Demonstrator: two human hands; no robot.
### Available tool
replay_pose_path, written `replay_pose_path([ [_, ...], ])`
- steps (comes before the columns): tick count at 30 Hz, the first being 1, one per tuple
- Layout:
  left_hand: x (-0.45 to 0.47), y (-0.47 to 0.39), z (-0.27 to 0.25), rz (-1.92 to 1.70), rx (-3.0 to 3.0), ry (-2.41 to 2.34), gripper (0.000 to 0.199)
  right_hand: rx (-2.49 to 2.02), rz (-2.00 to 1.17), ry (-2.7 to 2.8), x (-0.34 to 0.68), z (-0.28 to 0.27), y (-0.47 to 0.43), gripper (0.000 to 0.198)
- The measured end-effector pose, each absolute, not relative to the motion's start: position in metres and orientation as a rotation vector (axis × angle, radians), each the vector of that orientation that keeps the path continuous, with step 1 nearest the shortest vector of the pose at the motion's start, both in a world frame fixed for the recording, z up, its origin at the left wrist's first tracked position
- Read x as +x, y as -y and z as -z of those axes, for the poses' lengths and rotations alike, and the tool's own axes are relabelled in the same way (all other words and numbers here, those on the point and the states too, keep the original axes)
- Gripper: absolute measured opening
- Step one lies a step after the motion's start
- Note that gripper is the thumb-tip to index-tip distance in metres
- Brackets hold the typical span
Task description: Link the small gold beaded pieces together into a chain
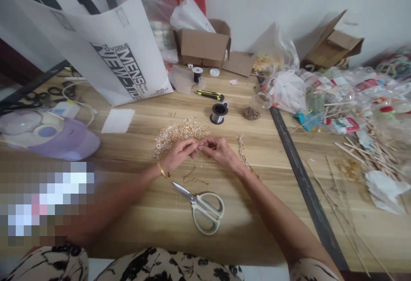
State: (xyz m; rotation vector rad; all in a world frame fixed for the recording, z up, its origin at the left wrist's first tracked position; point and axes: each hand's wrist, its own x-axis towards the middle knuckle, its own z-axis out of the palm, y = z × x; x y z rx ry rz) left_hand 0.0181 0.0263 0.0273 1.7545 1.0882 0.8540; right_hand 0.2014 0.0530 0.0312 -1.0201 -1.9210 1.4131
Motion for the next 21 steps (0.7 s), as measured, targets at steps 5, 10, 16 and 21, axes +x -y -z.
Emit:
replay_pose_path([
  [5, 0.017, -0.027, -0.015, -0.871, 1.776, -1.066, 0.028, -1.049, -1.452, 1.869, 0.201, -0.026, -0.048, 0.028],
  [10, 0.017, -0.024, -0.005, -0.912, 1.841, -1.133, 0.024, -1.108, -1.346, 1.851, 0.202, -0.016, -0.041, 0.024],
  [16, 0.019, -0.025, -0.001, -1.024, 1.836, -1.199, 0.013, -1.112, -1.185, 1.788, 0.201, 0.006, -0.033, 0.019],
  [21, 0.018, -0.025, -0.001, -1.060, 1.923, -1.200, 0.008, -1.066, -1.014, 1.802, 0.198, 0.015, -0.025, 0.016],
])
